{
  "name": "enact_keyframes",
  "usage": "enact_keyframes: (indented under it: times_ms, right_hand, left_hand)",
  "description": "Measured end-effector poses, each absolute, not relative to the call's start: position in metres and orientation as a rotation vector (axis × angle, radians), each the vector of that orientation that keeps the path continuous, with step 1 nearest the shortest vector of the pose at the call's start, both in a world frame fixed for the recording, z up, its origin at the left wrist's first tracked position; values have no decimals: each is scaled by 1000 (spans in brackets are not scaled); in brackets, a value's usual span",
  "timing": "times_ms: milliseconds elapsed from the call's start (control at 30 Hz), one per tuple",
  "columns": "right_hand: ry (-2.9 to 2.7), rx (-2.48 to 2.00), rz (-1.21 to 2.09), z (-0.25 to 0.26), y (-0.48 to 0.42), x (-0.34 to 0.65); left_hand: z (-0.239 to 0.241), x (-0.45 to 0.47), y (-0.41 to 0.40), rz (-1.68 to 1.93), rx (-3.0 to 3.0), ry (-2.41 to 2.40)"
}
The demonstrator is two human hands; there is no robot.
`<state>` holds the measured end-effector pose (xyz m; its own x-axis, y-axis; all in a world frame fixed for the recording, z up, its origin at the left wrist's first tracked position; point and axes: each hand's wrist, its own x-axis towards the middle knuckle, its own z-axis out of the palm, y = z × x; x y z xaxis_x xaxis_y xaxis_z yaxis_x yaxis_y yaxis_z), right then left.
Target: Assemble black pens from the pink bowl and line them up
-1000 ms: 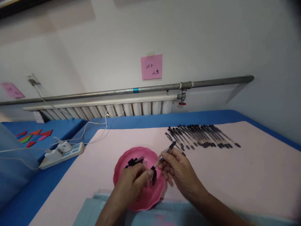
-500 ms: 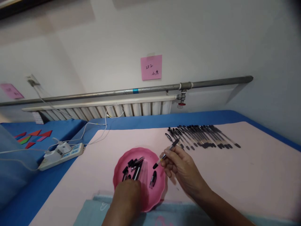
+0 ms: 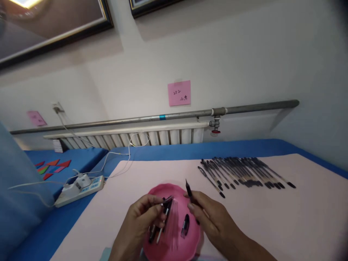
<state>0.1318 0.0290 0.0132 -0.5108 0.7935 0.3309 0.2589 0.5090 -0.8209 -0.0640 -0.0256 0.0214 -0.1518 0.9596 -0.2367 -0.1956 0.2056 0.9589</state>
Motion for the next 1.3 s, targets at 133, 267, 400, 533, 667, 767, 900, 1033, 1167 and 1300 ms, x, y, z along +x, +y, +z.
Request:
enact_keyframes:
  times_ms: [133, 267, 400, 533, 667, 767, 900, 1033, 1167, 1300]
  right_hand:
    - [-2220, -755, 785, 11, 32, 134]
    - [-2326, -705, 586, 7, 32, 133]
    - [-2370, -717, 448, 5, 31, 132]
    - [-2419, -774, 382, 6, 30, 132]
    - [-2441, -795, 330, 6, 30, 132]
    - [-2461, -797, 291, 6, 29, 132]
    - [-2505, -813, 210, 7, 28, 132]
    - [-2525, -795, 208, 3, 25, 130]
    - [-2432, -834, 294, -2, 18, 124]
    - [-2397, -877, 308, -7, 13, 119]
  left_hand:
    - [26, -65, -25, 1440, 664, 1130]
    - [26, -63, -24, 1425, 648, 1095]
    - [23, -61, -24, 1374, 671, 1094]
    - [21, -61, -24, 1358, 694, 1099]
    - [21, -61, -24, 1343, 713, 1115]
    - [22, -61, -24, 1319, 750, 1145]
    - [23, -62, -24, 1293, 811, 1210]
    - [20, -58, -22, 1332, 739, 1208]
    - [15, -52, -19, 1450, 583, 1124]
    - [9, -47, -16, 1472, 513, 1062]
